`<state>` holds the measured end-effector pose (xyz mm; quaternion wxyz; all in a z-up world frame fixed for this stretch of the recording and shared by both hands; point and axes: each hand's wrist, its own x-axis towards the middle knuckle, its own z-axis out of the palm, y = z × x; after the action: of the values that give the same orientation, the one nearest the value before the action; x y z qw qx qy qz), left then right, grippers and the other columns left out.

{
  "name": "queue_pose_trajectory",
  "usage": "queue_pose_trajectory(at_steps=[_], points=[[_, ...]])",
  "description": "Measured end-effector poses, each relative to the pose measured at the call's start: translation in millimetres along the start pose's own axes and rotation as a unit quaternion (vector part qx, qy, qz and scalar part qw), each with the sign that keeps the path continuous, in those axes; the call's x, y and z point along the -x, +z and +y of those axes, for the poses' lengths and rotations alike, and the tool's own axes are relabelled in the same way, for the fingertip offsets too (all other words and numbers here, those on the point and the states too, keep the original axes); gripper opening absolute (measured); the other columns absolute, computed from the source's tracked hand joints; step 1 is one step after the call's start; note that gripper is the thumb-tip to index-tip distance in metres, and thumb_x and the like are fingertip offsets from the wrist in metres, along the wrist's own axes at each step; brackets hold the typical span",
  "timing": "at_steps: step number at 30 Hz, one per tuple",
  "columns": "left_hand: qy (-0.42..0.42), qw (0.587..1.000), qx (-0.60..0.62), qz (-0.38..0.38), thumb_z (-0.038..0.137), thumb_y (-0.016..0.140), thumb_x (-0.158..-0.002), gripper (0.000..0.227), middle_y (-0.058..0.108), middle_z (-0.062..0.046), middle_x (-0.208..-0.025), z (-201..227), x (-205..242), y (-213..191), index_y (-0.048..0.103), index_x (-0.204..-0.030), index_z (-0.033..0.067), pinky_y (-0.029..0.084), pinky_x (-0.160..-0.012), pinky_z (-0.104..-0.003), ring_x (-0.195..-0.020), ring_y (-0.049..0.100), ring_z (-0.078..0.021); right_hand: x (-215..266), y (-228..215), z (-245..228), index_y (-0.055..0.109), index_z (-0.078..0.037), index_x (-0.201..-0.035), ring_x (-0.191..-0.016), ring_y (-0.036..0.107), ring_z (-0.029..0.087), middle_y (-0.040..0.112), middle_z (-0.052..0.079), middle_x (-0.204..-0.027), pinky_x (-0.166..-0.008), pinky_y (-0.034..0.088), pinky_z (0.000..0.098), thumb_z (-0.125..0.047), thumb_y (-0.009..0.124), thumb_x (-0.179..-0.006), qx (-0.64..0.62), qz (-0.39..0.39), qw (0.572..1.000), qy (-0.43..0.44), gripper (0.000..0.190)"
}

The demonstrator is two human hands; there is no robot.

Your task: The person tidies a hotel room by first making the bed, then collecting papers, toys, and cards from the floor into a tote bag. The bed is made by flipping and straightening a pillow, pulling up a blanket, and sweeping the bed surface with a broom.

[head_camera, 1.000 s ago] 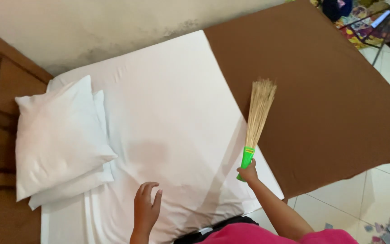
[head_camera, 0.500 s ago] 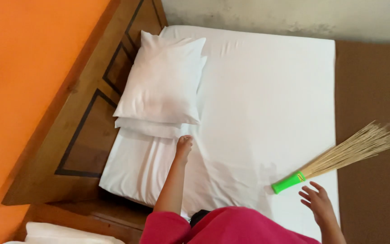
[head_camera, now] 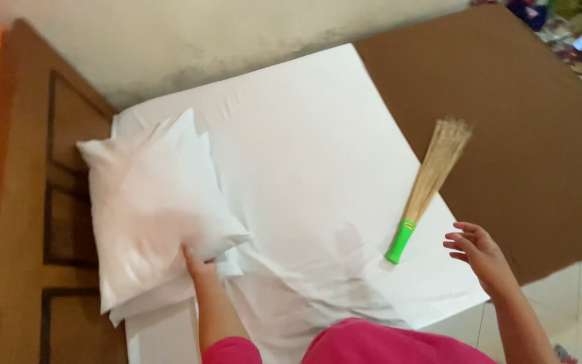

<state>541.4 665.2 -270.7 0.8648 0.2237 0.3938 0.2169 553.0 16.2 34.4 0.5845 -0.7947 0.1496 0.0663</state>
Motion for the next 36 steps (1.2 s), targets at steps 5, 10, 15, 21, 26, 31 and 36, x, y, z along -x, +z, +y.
queue_pose_trajectory(at_steps=[5, 10, 15, 21, 26, 31, 36], points=[[0.076, 0.996, 0.028, 0.032, 0.046, 0.068, -0.092, 0.052, 0.069, -0.003, -0.12, 33.3, -27.1, -12.3, 0.059, -0.133, 0.0146, 0.057, -0.085, -0.037, -0.104, 0.067, -0.0221, 19.6, -11.8, 18.3, 0.053, -0.004, -0.138, -0.109, 0.068, 0.025, 0.068, 0.016, -0.118, -0.09, 0.055, 0.0387, -0.019, 0.057, -0.1, -0.036, 0.032, 0.999, 0.003, 0.041], [0.144, 0.974, -0.061, 0.163, 0.041, 0.076, -0.101, 0.056, 0.067, -0.011, -0.107, 72.2, -18.9, 15.3, 0.064, -0.129, -0.0061, 0.044, -0.066, -0.035, -0.084, 0.059, -0.0212, 9.8, 11.9, 20.4, 0.056, -0.006, -0.135, -0.107, 0.07, 0.022, 0.072, 0.012, -0.114, -0.089, 0.056, 0.037, -0.017, 0.059, -0.097, -0.027, 0.0, 1.0, 0.016, 0.039], [0.302, 0.94, -0.151, 0.048, 0.028, 0.072, -0.097, 0.038, 0.069, -0.006, -0.099, 121.0, 141.2, 130.8, 0.067, -0.112, -0.0065, 0.044, -0.061, -0.033, -0.075, 0.06, -0.0155, 1.9, 63.8, 6.6, 0.06, -0.008, -0.131, -0.097, 0.069, 0.019, 0.071, 0.009, -0.106, -0.082, 0.056, 0.0347, -0.018, 0.065, -0.094, 0.036, -0.095, 0.991, -0.086, 0.038], [0.487, 0.817, -0.29, -0.102, 0.02, 0.069, -0.101, 0.029, 0.073, -0.004, -0.09, 88.0, 294.5, 201.1, 0.07, -0.093, -0.0086, 0.051, -0.071, -0.029, -0.079, 0.066, -0.0107, 83.8, 118.0, -69.4, 0.046, -0.017, -0.141, -0.107, 0.068, 0.018, 0.064, 0.007, -0.124, -0.088, 0.057, 0.0376, -0.026, 0.078, -0.086, 0.181, -0.213, 0.944, -0.176, 0.064], [0.423, 0.825, -0.308, -0.215, 0.02, 0.068, -0.101, 0.04, 0.058, 0.001, -0.066, 11.6, 364.5, 219.2, 0.06, -0.071, -0.0047, 0.042, -0.059, -0.03, -0.064, 0.05, -0.0073, 121.5, 124.0, -84.0, 0.029, -0.01, -0.153, -0.134, 0.045, 0.032, 0.038, 0.015, -0.15, -0.106, 0.044, 0.0458, -0.025, 0.089, -0.077, 0.102, -0.235, 0.898, -0.358, 0.098], [0.288, 0.863, -0.301, -0.287, 0.024, 0.063, -0.104, 0.049, 0.054, 0.002, -0.061, -75.2, 383.2, 211.9, 0.053, -0.063, -0.0014, 0.039, -0.052, -0.03, -0.058, 0.047, -0.0074, 111.5, 93.9, -43.6, 0.035, -0.007, -0.149, -0.139, 0.038, 0.04, 0.038, 0.019, -0.15, -0.113, 0.035, 0.0486, -0.018, 0.09, -0.065, 0.078, -0.043, 0.865, -0.493, 0.101], [0.169, 0.81, -0.423, -0.369, 0.027, 0.064, -0.097, 0.037, 0.067, -0.002, -0.063, -109.2, 394.3, 215.4, 0.066, -0.074, -0.002, 0.05, -0.052, -0.028, -0.055, 0.062, -0.0108, 90.2, 40.4, 34.9, 0.052, -0.008, -0.133, -0.128, 0.047, 0.038, 0.052, 0.018, -0.137, -0.106, 0.04, 0.0449, -0.016, 0.092, -0.058, 0.118, 0.032, 0.889, -0.442, 0.086]])
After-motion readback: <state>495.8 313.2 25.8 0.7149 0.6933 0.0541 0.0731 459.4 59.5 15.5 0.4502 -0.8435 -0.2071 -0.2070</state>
